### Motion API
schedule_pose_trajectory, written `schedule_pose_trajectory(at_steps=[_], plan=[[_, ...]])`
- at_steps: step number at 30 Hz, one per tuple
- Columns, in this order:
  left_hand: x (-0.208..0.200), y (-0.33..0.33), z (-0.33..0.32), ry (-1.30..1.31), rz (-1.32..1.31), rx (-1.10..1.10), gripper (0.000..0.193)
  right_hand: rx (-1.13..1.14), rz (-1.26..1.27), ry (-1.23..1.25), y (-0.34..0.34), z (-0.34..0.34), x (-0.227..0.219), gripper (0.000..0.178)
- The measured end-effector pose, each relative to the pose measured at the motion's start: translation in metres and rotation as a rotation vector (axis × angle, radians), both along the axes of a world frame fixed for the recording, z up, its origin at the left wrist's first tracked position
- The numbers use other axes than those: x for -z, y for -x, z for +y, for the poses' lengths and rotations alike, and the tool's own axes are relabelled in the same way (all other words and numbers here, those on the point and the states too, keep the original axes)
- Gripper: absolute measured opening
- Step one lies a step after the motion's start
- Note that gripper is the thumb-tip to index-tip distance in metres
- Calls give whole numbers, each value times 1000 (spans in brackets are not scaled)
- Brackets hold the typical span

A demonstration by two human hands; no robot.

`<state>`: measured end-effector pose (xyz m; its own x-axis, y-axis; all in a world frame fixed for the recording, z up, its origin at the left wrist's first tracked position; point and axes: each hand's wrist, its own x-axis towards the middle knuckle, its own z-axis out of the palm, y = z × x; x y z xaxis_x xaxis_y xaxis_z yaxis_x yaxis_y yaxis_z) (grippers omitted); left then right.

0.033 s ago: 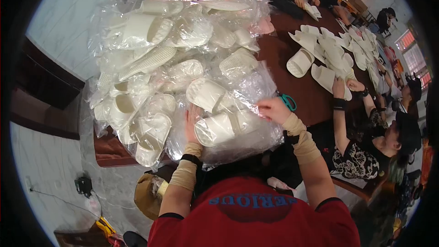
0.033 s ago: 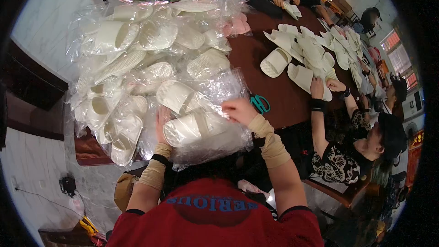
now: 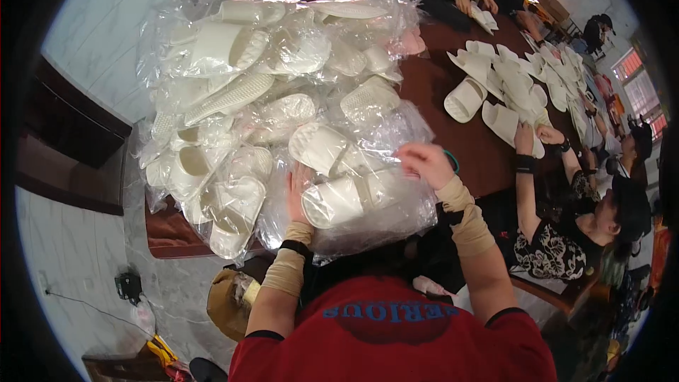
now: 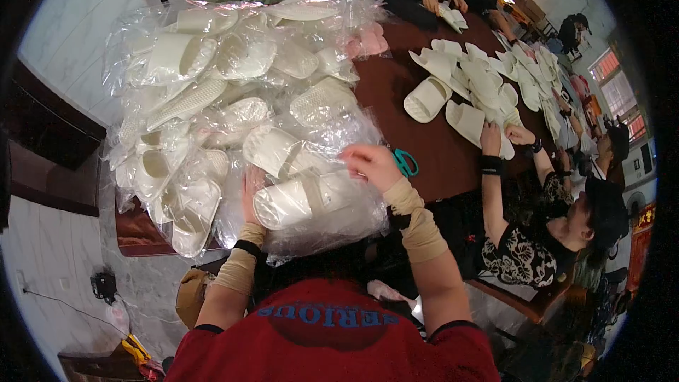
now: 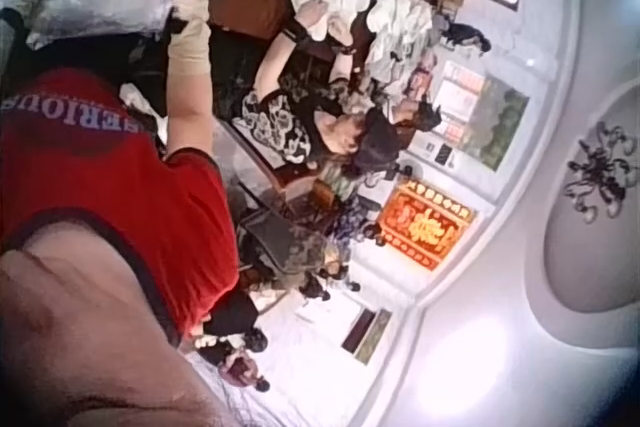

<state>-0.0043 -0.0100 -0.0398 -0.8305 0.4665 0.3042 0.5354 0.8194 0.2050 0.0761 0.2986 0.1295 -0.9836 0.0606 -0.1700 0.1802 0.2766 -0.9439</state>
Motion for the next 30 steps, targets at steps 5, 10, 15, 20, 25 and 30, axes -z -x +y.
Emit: schedule_pose_trajectory(at_steps=[5,10,15,20,25,30], plan=[[0,6,0,-139,-101,20,57,-17,511,-171,13,-11,-32,15],[0,12,6,-240,-99,33,56,-116,32,-538,11,33,-8,14],[-4,7,9,-308,-13,46,57,-121,279,-670,1,19,15,28],[-10,9,9,-234,-99,4,57,-206,133,-1007,11,-6,23,38],[-1,9,6,-225,-104,5,57,17,403,-815,-12,30,39,22],[3,11,1,-192,-12,35,58,359,162,-462,-41,55,-5,10]])
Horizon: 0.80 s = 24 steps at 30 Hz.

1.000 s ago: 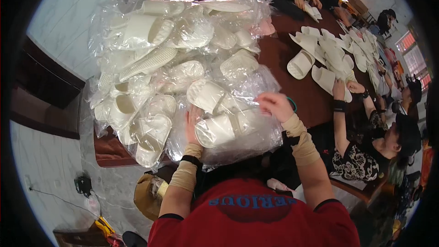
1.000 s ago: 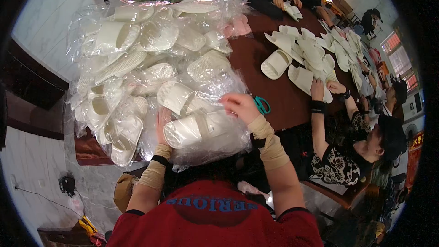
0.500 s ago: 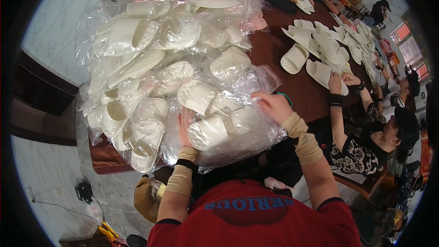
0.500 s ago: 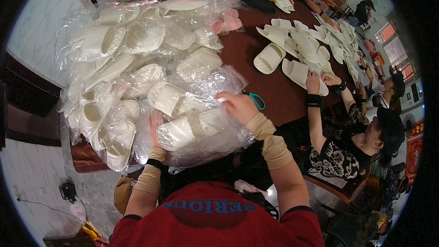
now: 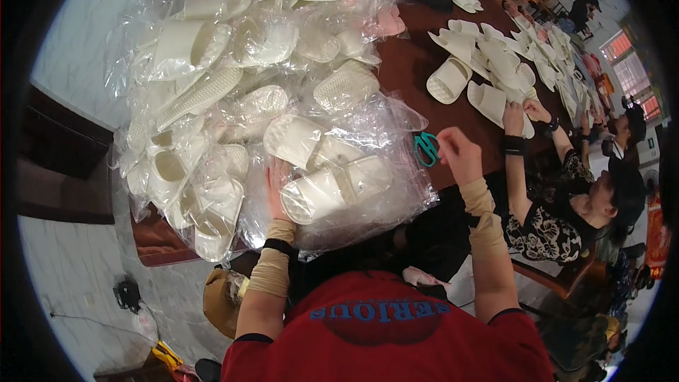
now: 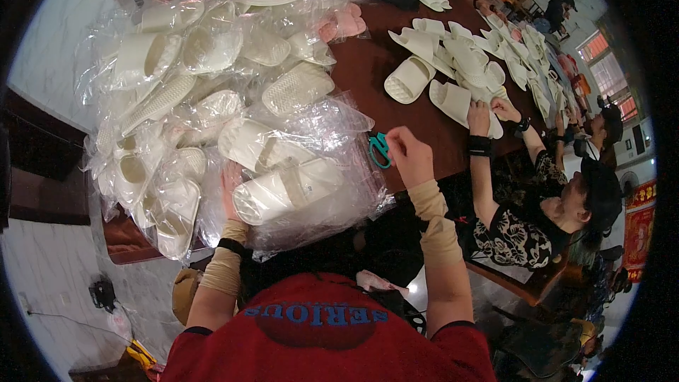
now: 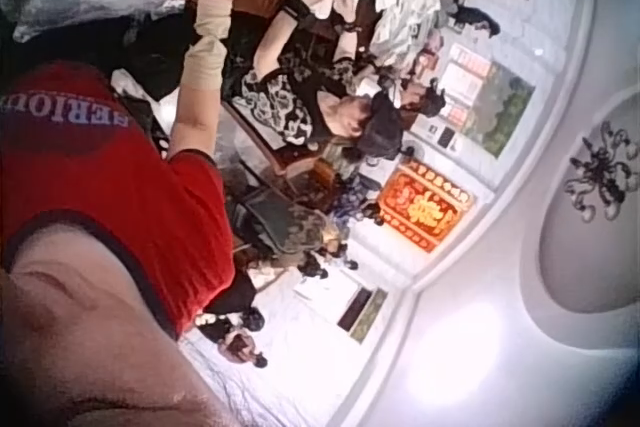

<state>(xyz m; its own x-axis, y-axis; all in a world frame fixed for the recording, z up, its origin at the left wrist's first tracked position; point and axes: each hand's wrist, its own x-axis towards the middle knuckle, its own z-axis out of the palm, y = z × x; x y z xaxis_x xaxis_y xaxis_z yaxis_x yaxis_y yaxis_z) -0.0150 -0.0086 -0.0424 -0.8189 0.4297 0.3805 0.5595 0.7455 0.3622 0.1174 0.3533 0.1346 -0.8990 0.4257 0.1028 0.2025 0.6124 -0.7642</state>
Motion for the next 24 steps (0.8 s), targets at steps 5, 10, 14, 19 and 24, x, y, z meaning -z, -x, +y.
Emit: schedule_pose_trajectory(at_steps=[5,10,14,19,24], plan=[[3,2,2,20,19,1,58,-322,395,-415,30,-52,-51,18],[10,2,1,45,48,-23,56,-488,219,-620,53,-23,14,19],[-8,0,10,8,8,-21,54,-505,146,-571,17,55,14,19],[-9,-3,1,-43,-5,-44,51,-366,11,-38,26,1,-58,14],[-5,1,6,5,14,-40,52,-817,-123,-307,82,-40,17,15]])
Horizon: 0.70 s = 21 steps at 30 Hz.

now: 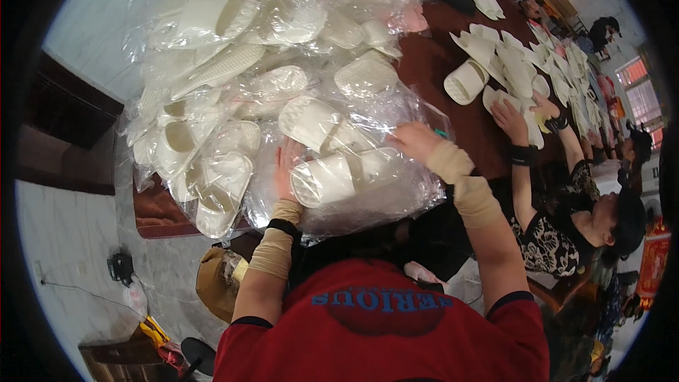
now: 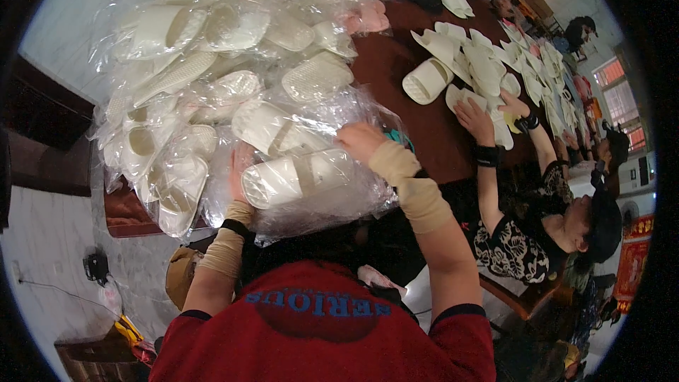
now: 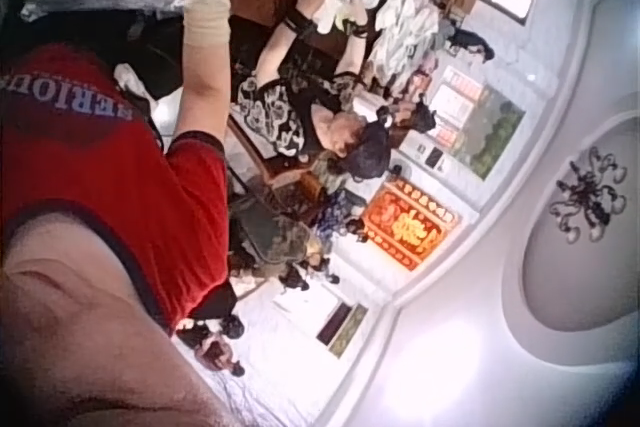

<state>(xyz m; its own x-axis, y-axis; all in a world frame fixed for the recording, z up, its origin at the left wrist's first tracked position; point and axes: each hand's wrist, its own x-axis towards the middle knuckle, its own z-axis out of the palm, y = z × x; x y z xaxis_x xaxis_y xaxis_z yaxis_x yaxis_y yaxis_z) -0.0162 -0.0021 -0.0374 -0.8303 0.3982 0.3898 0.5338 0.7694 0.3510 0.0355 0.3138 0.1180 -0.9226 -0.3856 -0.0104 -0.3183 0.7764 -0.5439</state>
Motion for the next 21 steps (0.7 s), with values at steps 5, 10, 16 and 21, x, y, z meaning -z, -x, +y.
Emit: schedule_pose_trajectory(at_steps=[5,10,16,21], plan=[[8,-4,-4,56,-28,28,60,32,-289,-201,20,-38,19,64],[-4,-3,-2,62,76,6,59,-6,-359,-21,15,-22,33,75],[29,6,-48,-987,-593,-98,41,-6,-691,472,15,-42,15,67],[-80,8,-37,-1405,-789,36,41,218,-484,185,12,9,101,67]])
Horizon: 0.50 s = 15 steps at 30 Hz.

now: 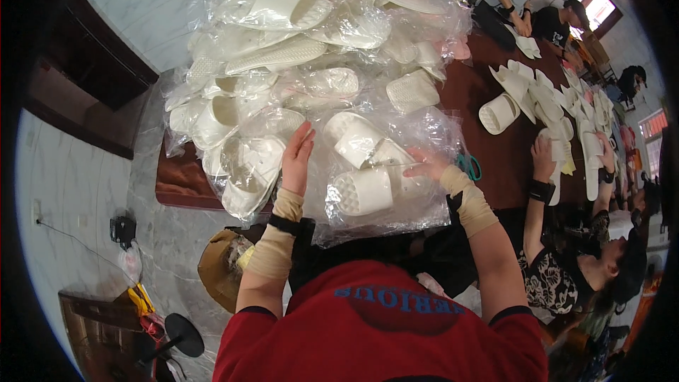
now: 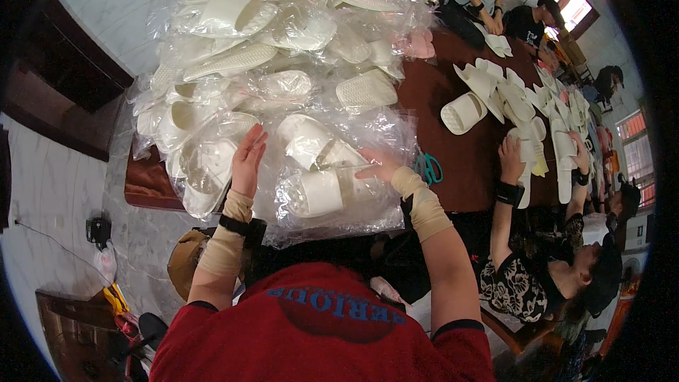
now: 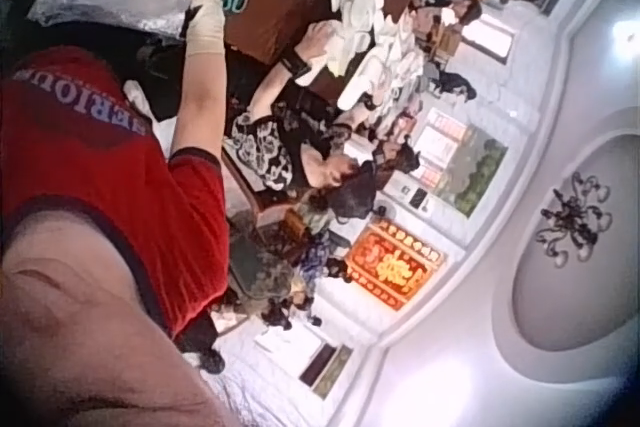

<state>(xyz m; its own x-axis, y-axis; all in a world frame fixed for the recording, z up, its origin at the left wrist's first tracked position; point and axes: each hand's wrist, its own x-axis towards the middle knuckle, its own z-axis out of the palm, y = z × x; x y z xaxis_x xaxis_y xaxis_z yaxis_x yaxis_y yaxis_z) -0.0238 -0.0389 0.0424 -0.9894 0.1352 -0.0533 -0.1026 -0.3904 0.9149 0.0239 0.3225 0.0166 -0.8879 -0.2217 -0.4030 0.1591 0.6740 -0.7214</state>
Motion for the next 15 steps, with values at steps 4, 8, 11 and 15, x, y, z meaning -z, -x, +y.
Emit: schedule_pose_trajectory(at_steps=[4,8,11,15], plan=[[-11,-43,-18,865,590,-165,43,-161,186,27,1,-30,-37,63],[20,-48,-23,693,388,-181,44,-260,210,27,9,-60,-40,72],[13,-26,-46,533,291,60,43,-178,191,-58,6,-57,-43,73],[-6,-26,-37,744,486,41,42,-122,215,90,6,-42,-28,70]])
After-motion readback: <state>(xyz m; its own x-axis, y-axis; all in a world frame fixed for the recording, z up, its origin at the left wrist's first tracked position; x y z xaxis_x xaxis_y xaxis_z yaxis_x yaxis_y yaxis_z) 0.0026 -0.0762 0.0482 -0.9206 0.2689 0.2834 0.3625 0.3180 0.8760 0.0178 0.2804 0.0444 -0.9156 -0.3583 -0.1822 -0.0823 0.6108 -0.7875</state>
